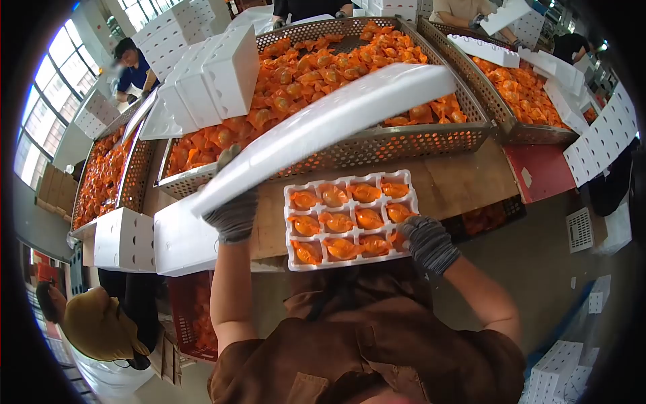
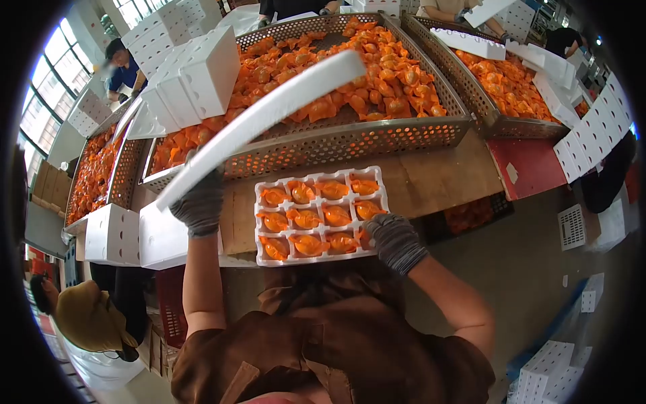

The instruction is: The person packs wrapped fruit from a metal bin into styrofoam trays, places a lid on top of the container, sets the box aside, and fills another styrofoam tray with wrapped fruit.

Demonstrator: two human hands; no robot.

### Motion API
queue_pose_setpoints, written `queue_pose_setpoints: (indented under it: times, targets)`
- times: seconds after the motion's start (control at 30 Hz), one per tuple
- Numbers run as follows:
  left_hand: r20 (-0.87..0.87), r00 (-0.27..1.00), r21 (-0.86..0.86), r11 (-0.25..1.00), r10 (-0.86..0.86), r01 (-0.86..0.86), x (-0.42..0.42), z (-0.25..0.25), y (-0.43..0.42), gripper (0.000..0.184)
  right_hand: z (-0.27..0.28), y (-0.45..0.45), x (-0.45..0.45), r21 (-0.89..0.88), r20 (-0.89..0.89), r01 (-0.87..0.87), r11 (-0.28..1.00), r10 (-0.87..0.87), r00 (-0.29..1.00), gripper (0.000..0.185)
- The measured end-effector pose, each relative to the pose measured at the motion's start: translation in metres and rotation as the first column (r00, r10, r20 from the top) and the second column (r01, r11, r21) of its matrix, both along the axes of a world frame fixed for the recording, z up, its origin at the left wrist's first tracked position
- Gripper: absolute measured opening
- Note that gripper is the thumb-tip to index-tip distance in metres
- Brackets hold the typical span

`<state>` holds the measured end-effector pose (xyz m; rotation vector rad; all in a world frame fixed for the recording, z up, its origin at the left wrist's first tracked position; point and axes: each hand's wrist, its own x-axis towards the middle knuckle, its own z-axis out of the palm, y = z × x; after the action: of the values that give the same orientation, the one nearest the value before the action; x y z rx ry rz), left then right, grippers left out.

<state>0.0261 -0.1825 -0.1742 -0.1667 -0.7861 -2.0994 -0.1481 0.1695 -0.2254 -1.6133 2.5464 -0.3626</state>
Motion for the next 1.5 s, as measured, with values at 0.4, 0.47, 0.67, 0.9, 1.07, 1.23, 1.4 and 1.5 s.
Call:
queue_pose_setpoints:
  times: [0.4,0.47,0.67,0.9,1.07,1.23,1.4,1.5]
  targets:
    - [0.196,0.979,-0.05,0.998,0.047,-0.037,0.097,-0.047,0.03,0.033,0.0,0.004,0.008,0.002,0.044,0.175,0.984,-0.175,0.984,0.034]
    - [0.242,0.966,-0.05,0.995,0.091,-0.082,0.105,-0.054,0.028,0.037,0.006,0.0,0.006,0.092,0.011,0.158,0.983,-0.16,0.987,0.035]
    - [0.412,0.841,-0.183,0.936,0.351,-0.301,0.107,-0.048,0.042,0.045,-0.001,-0.014,0.011,0.213,-0.163,0.107,0.971,-0.073,0.984,0.028]
    - [0.36,0.919,-0.123,0.985,0.159,-0.122,0.095,-0.044,0.058,0.049,-0.104,-0.005,-0.005,-0.443,0.471,0.246,0.862,-0.01,0.882,0.02]
    - [0.464,0.859,-0.358,0.933,0.217,-0.042,0.075,-0.06,0.056,0.059,-0.024,-0.006,-0.013,0.272,-0.269,0.053,0.961,0.023,0.963,0.021]
    - [0.543,0.813,-0.455,0.887,0.211,0.074,0.054,-0.083,0.044,0.06,0.002,-0.003,-0.034,-0.288,0.731,0.476,0.831,-0.13,0.67,0.033]
    - [0.579,0.785,-0.5,0.856,0.221,0.128,0.03,-0.082,0.045,0.058,-0.032,0.001,-0.047,-0.378,0.725,0.506,0.775,-0.092,0.682,0.06]
    - [0.561,0.783,-0.578,0.805,0.269,0.138,0.017,-0.072,0.056,0.057,-0.016,0.002,-0.041,-0.308,0.559,0.434,0.846,-0.208,0.803,0.067]
